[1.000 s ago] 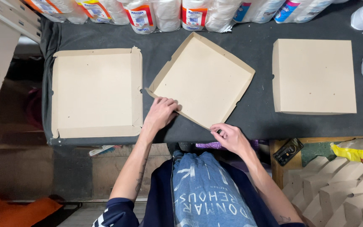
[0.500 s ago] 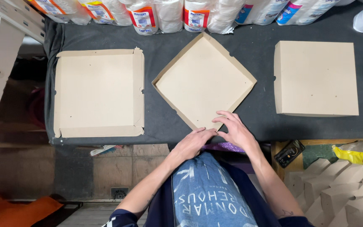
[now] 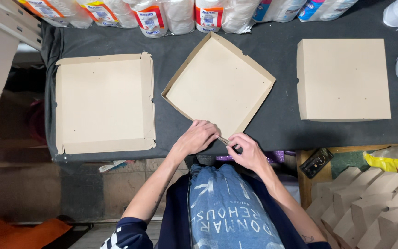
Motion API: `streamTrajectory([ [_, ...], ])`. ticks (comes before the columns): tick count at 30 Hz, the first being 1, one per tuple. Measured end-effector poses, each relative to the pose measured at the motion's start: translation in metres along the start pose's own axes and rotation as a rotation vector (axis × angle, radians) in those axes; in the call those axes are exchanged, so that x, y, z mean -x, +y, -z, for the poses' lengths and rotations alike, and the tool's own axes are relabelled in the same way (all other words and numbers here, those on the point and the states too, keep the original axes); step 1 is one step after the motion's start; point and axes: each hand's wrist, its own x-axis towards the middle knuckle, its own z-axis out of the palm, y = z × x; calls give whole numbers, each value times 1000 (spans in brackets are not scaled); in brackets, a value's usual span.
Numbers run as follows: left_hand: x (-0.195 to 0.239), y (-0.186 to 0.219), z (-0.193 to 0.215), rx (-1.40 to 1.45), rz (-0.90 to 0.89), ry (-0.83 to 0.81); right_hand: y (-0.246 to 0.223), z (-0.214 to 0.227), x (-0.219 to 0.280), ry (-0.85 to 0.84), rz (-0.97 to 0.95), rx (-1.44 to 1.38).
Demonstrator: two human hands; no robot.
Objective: The person repeatedly folds cardboard flats into square boxes by hand on a worktable, stacking each finished box onto a pile.
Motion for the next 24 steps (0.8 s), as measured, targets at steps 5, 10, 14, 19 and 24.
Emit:
streamTrajectory([
  [5,-3,-1,-3,86,21,-10,4,-9,2,60,-74,-163],
  [10,2,5,9,185,29,-20,-19,3,-17,-23,-172,-163],
  [14,6,6,0,86,-8,-14,-25,12,-21,-53,-125,-142],
  [19,6,12,-39,-217,-236,424,6,18,-6,229,-42,-465],
  [24,7,66,-20,22,-229,508,57,27,-10,633,-283,-684],
])
